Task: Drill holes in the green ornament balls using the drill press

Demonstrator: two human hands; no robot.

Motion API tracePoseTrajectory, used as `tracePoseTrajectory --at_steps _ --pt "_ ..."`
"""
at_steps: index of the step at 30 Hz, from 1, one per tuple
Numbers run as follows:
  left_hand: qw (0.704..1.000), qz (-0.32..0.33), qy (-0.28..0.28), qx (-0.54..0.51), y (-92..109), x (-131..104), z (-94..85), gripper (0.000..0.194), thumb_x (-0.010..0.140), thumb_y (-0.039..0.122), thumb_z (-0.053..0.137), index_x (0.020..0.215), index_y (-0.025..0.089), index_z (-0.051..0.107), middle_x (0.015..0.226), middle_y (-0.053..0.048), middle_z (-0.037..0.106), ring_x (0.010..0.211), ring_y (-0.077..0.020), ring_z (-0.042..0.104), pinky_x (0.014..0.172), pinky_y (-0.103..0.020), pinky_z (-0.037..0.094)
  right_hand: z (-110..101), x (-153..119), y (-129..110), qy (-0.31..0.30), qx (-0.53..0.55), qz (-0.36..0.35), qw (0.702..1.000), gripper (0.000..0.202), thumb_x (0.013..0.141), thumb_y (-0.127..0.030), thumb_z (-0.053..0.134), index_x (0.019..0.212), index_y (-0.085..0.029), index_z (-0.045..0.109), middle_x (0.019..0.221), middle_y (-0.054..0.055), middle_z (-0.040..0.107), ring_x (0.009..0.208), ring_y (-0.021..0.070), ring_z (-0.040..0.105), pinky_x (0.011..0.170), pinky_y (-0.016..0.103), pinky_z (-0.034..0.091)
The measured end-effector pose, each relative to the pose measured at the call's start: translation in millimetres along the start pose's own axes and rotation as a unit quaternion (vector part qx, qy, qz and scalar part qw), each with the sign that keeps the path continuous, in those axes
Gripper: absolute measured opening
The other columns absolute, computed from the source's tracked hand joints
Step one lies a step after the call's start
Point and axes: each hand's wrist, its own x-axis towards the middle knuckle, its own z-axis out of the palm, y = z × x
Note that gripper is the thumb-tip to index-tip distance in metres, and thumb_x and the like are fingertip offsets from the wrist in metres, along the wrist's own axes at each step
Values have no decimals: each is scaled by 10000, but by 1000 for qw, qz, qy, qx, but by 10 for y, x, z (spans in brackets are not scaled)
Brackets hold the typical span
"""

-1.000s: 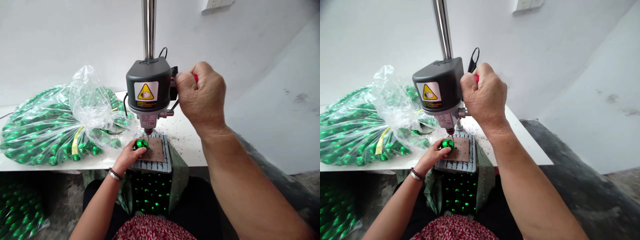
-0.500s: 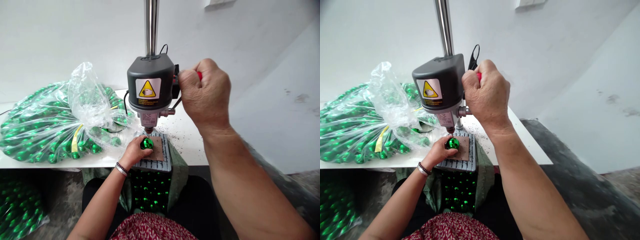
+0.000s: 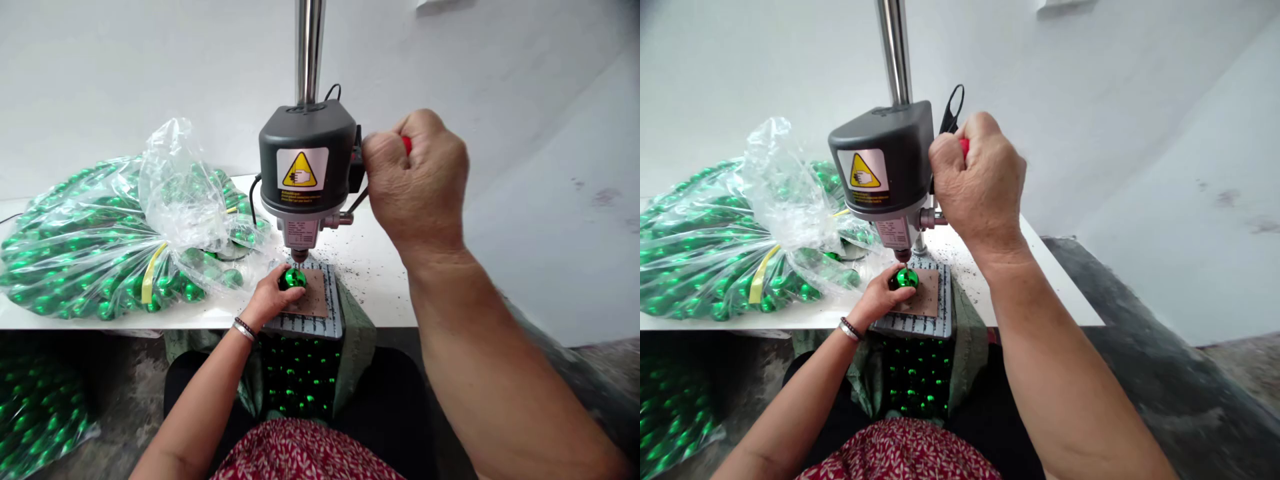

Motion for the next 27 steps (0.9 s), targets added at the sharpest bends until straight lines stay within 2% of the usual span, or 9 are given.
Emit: tracePoseTrajectory --at_steps 3,6,9,12,15,19,24,27 --pt "998 -33 -19 -54 0 63 -80 518 697 327 730 1176 156 628 940 -23 684 781 -145 613 743 -263 506 7 11 0 2 15 4 1000 322 862 -224 503 610 -176 309 559 -77 301 565 25 239 637 204 225" --pt "991 -60 -62 -98 7 100 -129 472 722 340 694 1152 155 635 818 11 646 570 -83 520 568 -223 452 3 18 -16 -2 10 14 1000 343 866 -218 519 603 -176 303 552 -78 298 565 29 233 633 214 214" --pt "990 -66 -67 -109 9 99 -134 491 715 341 701 1167 160 634 787 26 632 526 -66 492 520 -207 422 -7 22 -38 -10 -2 23 1000 366 872 -222 528 599 -182 289 549 -73 292 568 40 228 627 227 214" --pt "992 -68 -53 -89 2 92 -126 554 703 340 727 1221 171 624 839 14 667 607 -93 562 579 -217 464 -10 28 -52 -13 -8 30 999 369 869 -217 540 599 -189 291 551 -66 296 570 54 236 621 239 215" --pt "996 -52 -38 -56 1 92 -122 576 689 318 752 1234 175 637 967 -15 711 821 -149 638 766 -258 515 -8 30 -54 -13 -9 34 999 370 863 -206 549 600 -191 290 552 -63 290 571 62 231 616 245 209" --pt "998 -36 -45 -30 13 68 -82 662 663 285 778 1297 188 612 1115 -21 720 1030 -201 642 955 -306 490 -7 19 -41 -14 -7 26 1000 361 872 -217 535 606 -186 293 554 -70 289 569 51 233 621 232 221" --pt "998 53 -37 26 -12 3 34 648 654 233 770 1283 190 618 1231 -41 683 1124 -230 622 1026 -331 455 -16 6 -26 -17 -5 16 1000 335 882 -221 502 622 -179 295 566 -81 288 572 25 231 643 208 238" --pt "998 51 -27 25 -37 -24 77 641 664 227 757 1287 189 611 1176 -38 703 1079 -228 640 979 -329 483 -18 -3 -22 -18 -12 15 1000 320 885 -235 500 633 -175 312 572 -83 304 577 19 246 656 206 251"
